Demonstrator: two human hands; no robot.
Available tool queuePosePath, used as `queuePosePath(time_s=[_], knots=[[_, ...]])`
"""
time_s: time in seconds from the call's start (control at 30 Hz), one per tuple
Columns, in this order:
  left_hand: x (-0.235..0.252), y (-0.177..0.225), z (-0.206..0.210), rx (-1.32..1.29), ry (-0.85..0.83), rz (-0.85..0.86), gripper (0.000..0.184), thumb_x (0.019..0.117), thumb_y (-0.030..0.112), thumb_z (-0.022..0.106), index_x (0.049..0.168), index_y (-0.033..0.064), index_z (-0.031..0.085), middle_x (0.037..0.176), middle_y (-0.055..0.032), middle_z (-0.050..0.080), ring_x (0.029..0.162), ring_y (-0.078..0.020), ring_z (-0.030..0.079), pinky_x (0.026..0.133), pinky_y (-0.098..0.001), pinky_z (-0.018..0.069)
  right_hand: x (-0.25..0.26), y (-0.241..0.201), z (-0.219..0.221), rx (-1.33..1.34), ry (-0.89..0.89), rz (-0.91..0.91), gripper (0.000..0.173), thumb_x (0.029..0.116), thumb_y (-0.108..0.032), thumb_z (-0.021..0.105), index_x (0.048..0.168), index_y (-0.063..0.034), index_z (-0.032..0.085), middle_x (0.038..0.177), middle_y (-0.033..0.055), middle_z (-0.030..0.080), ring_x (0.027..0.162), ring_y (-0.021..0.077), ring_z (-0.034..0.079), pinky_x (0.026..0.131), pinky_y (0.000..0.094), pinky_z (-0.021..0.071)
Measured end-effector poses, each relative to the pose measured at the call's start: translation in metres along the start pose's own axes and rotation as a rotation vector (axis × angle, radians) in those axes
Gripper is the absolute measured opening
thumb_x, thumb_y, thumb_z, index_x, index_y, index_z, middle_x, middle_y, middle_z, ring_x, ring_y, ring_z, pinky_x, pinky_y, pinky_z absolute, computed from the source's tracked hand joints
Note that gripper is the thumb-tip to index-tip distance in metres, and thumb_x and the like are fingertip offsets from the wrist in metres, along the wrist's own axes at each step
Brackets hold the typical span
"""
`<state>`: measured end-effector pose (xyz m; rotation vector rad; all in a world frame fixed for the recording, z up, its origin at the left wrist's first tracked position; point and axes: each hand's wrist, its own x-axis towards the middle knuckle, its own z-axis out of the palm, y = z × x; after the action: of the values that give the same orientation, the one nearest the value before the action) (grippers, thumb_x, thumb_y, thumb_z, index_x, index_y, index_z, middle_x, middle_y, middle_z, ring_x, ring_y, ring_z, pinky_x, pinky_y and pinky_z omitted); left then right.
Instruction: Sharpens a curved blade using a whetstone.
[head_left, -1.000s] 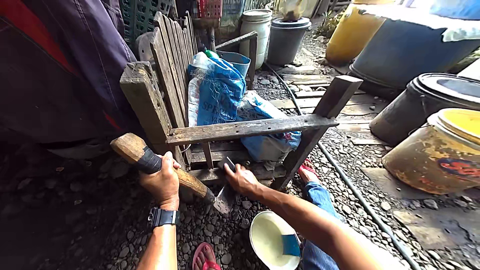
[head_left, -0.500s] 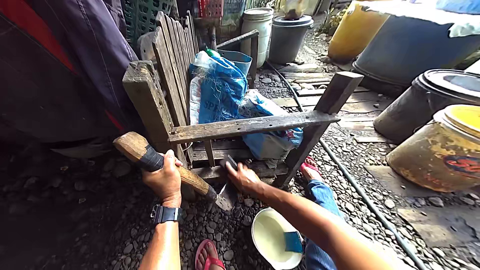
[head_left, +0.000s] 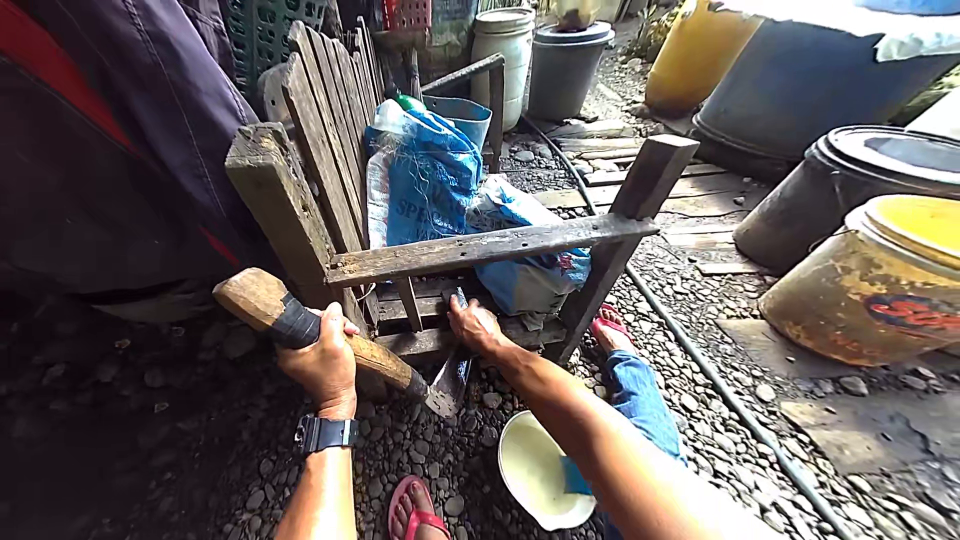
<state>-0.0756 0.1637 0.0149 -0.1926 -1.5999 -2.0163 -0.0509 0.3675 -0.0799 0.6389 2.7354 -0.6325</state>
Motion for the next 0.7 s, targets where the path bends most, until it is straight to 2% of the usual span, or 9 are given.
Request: queuePosePath(time_s=[0.1, 0.2, 0.3, 0.4, 0.5, 0.57, 0.63, 0.7], knots=[[0.001, -0.004, -0.004, 0.003, 0.015, -0.010, 0.013, 0.0872, -0.005, 0.059, 0.087, 0.0067, 0.053, 0.054, 0.0068, 0.058, 0.045, -0.0062, 0.061, 0.047, -0.0229, 0.0572, -0.034, 0.007, 0.020, -0.037, -0.030, -0.154, 0.057, 0.1106, -0.033, 0.038, 0.164, -0.0129, 0.028, 0.145, 0.0377, 0.047, 0.123, 0.0531, 0.057, 0.100, 0.0620, 0.0492], [0.006, -0.011, -0.004, 0.016, 0.042, -0.031, 0.013, 0.0874, -0.004, 0.060, 0.086, 0.0063, 0.053, 0.054, 0.0064, 0.058, 0.044, -0.0063, 0.061, 0.047, -0.0232, 0.0569, -0.070, 0.011, 0.034, -0.143, -0.144, -0.291, 0.058, 0.1114, -0.033, 0.038, 0.165, -0.0151, 0.025, 0.141, 0.0377, 0.049, 0.122, 0.0544, 0.056, 0.097, 0.0622, 0.0494], [0.004, -0.010, -0.006, -0.001, 0.037, -0.045, 0.014, 0.0881, -0.005, 0.059, 0.086, 0.0068, 0.052, 0.053, 0.0067, 0.058, 0.044, -0.0064, 0.061, 0.048, -0.0231, 0.0572, -0.039, 0.002, 0.019, -0.091, -0.054, -0.182, 0.058, 0.1109, -0.032, 0.038, 0.164, -0.0125, 0.026, 0.144, 0.0380, 0.048, 0.123, 0.0536, 0.057, 0.099, 0.0620, 0.0493], [0.001, -0.007, -0.009, -0.026, 0.044, -0.036, 0.015, 0.0870, -0.007, 0.058, 0.086, 0.0066, 0.052, 0.053, 0.0055, 0.059, 0.044, -0.0076, 0.061, 0.047, -0.0237, 0.0569, -0.005, -0.012, 0.007, -0.057, -0.018, 0.014, 0.057, 0.1119, -0.037, 0.033, 0.164, -0.0145, 0.026, 0.151, 0.0318, 0.045, 0.130, 0.0462, 0.056, 0.106, 0.0559, 0.0471], [0.002, -0.007, -0.008, -0.025, 0.053, -0.036, 0.015, 0.0864, -0.008, 0.058, 0.085, 0.0063, 0.052, 0.053, 0.0059, 0.058, 0.044, -0.0065, 0.060, 0.047, -0.0226, 0.0565, -0.037, -0.005, 0.019, -0.092, -0.067, -0.129, 0.057, 0.1113, -0.032, 0.036, 0.164, -0.0113, 0.026, 0.146, 0.0379, 0.046, 0.127, 0.0529, 0.055, 0.103, 0.0615, 0.0474], [0.004, -0.008, -0.005, -0.013, 0.057, -0.050, 0.014, 0.0870, -0.007, 0.059, 0.084, 0.0059, 0.053, 0.053, 0.0057, 0.058, 0.044, -0.0061, 0.060, 0.047, -0.0224, 0.0564, -0.067, 0.003, 0.028, -0.163, -0.156, -0.228, 0.058, 0.1114, -0.032, 0.037, 0.165, -0.0135, 0.024, 0.143, 0.0378, 0.048, 0.125, 0.0536, 0.055, 0.100, 0.0620, 0.0483], [0.005, -0.010, -0.004, -0.018, 0.043, -0.038, 0.015, 0.0861, -0.007, 0.058, 0.084, 0.0065, 0.053, 0.053, 0.0063, 0.059, 0.044, -0.0060, 0.060, 0.047, -0.0224, 0.0564, -0.066, 0.005, 0.024, -0.183, -0.146, -0.239, 0.058, 0.1115, -0.032, 0.037, 0.165, -0.0141, 0.024, 0.142, 0.0377, 0.048, 0.123, 0.0537, 0.056, 0.098, 0.0619, 0.0489], [0.003, -0.009, -0.004, -0.033, 0.017, -0.008, 0.016, 0.0847, -0.007, 0.058, 0.083, 0.0078, 0.053, 0.054, 0.0069, 0.060, 0.045, -0.0059, 0.061, 0.048, -0.0226, 0.0569, -0.038, 0.000, 0.011, -0.122, -0.072, -0.147, 0.057, 0.1111, -0.032, 0.037, 0.164, -0.0120, 0.027, 0.145, 0.0377, 0.047, 0.124, 0.0534, 0.057, 0.100, 0.0619, 0.0486]])
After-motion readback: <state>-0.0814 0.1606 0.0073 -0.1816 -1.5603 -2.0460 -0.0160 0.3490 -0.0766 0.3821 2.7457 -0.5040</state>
